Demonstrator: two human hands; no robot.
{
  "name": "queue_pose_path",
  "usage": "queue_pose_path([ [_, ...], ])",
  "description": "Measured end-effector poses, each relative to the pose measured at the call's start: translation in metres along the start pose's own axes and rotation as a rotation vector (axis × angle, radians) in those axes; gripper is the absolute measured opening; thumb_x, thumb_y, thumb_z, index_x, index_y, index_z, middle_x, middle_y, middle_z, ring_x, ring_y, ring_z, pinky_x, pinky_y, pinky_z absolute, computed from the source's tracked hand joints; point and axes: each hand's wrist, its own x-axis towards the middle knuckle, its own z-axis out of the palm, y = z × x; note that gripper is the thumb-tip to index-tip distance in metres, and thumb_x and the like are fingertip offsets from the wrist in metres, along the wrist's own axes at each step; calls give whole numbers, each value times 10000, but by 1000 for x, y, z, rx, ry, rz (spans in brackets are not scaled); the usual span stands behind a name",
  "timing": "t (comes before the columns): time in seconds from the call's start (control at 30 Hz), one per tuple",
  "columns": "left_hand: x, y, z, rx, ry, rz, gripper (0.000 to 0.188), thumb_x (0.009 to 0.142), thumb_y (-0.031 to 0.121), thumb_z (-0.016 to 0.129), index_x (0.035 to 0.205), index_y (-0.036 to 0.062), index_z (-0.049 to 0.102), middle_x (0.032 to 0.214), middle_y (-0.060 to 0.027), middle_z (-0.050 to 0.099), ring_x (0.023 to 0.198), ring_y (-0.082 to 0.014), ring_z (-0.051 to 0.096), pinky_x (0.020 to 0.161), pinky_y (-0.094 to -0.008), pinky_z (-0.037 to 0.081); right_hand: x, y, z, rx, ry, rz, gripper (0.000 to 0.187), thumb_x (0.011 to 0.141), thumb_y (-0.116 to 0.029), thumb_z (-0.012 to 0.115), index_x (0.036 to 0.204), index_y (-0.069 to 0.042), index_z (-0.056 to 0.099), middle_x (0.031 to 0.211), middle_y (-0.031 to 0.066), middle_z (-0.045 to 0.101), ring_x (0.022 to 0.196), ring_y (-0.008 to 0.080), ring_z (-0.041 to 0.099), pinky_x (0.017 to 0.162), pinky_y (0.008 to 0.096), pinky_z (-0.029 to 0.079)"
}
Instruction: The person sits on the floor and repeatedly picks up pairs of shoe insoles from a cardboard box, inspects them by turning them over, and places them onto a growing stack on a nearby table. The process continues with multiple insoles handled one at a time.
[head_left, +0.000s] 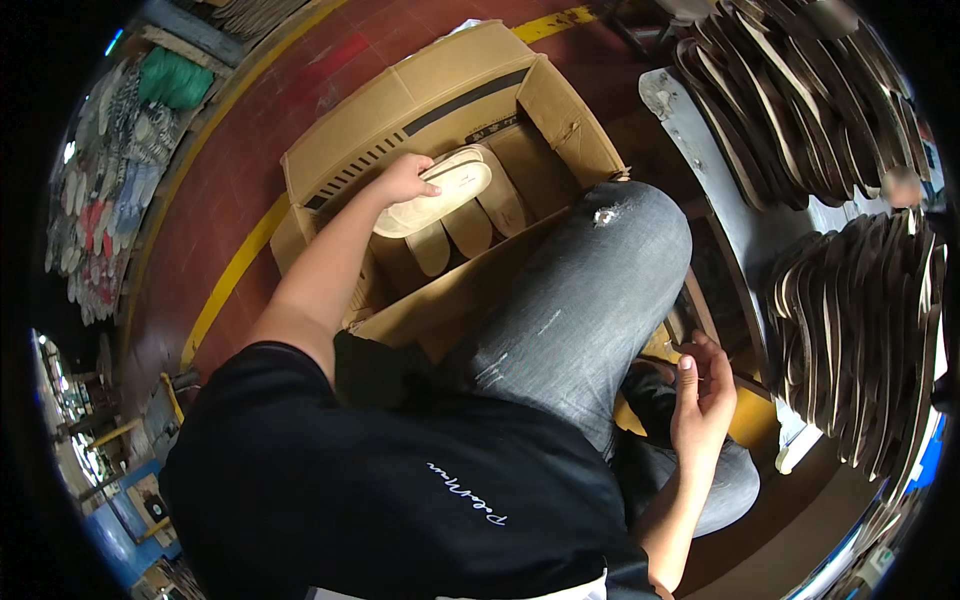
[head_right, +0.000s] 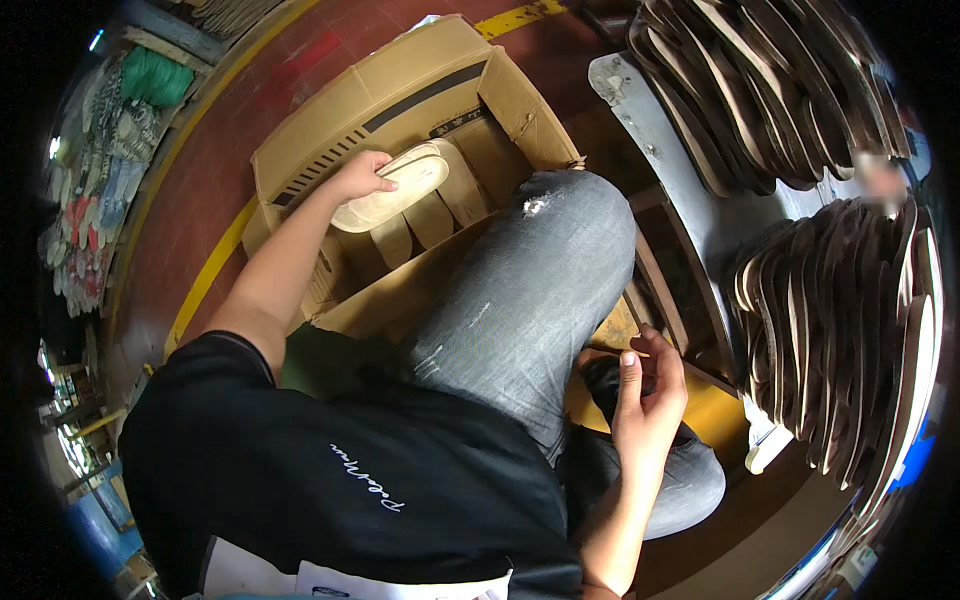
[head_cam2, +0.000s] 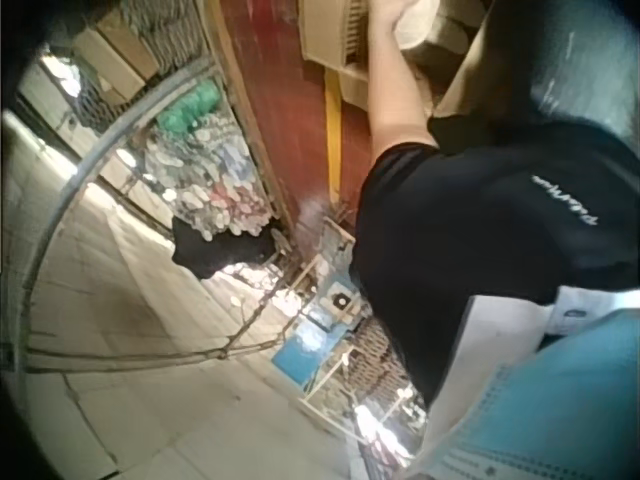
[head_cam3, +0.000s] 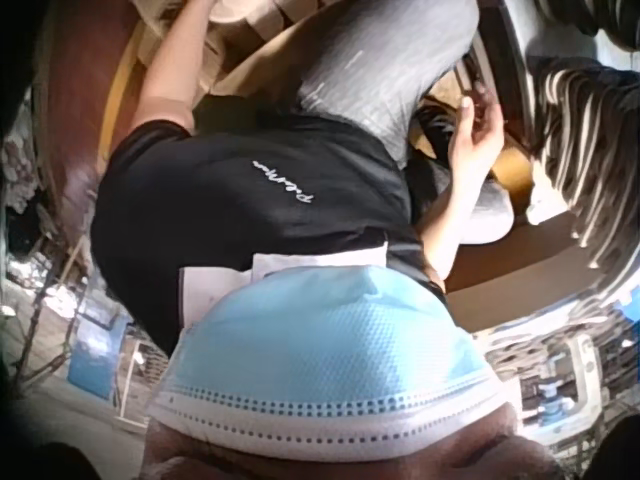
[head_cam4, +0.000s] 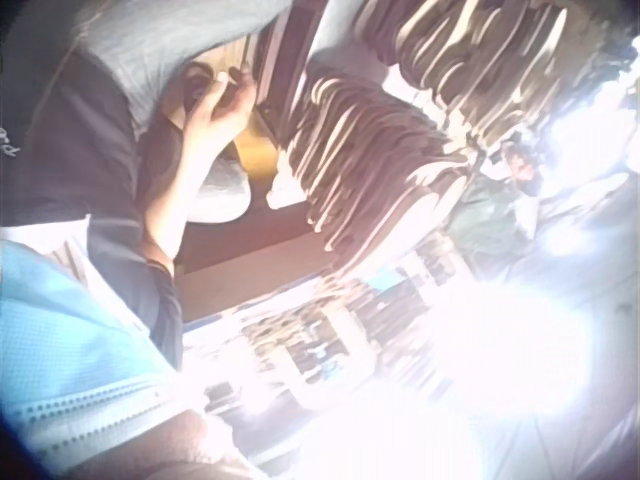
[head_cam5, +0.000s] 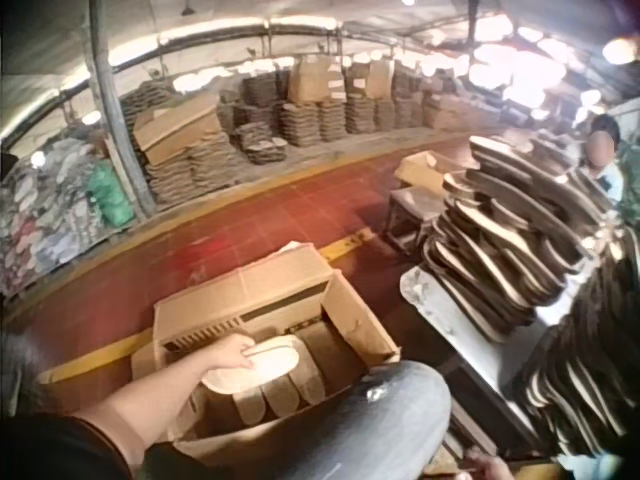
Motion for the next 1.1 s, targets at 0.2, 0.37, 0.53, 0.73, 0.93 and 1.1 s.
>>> queue_pose_path([
  [0.2,72,-32,35,338,166,-34,600,1062,175,862,1595,-35,683,1593,-262,732,1429,-366,724,1257,-455,536,-15,-13,-4,-169,10,42,361,1165,-132,783,1465,66,750,1162,169,850,1068,224,811,987,382,647],
  [0.37,70,-19,58,529,368,-139,734,1123,345,771,1732,4,545,1772,-255,546,1633,-455,516,1337,-551,467,-19,-2,2,-217,58,100,326,1125,-98,806,1423,32,781,1133,185,846,1026,261,824,936,407,659],
  [0.53,24,8,107,779,453,137,879,1049,387,877,1748,3,507,1809,-269,490,1696,-499,412,1422,-635,313,-30,1,-6,-420,106,-28,283,1037,-75,870,1306,2,826,1095,185,832,970,365,808,919,470,652],
  [0.73,-13,127,118,136,563,555,601,1053,150,880,1606,14,688,1553,-246,725,1466,-436,684,1278,-541,521,-36,-108,-101,-905,441,-574,242,931,22,892,1160,-45,851,921,87,798,841,309,764,863,446,628],
  [0.93,-74,356,89,-247,482,1026,376,1085,28,813,1454,-34,776,1335,-175,828,1213,-281,818,1099,-419,639,-20,-151,-230,-1060,1020,-409,798,894,-220,1026,1606,-115,682,1612,218,693,1469,429,657,1259,554,500],
  [1.1,-150,453,123,-355,212,1372,421,1013,12,862,1423,-44,786,1270,-165,829,1102,-257,821,1034,-396,658,-28,-124,-300,-1056,629,-285,1042,789,-376,1069,1699,-122,632,1646,193,644,1537,422,618,1304,526,505],
])
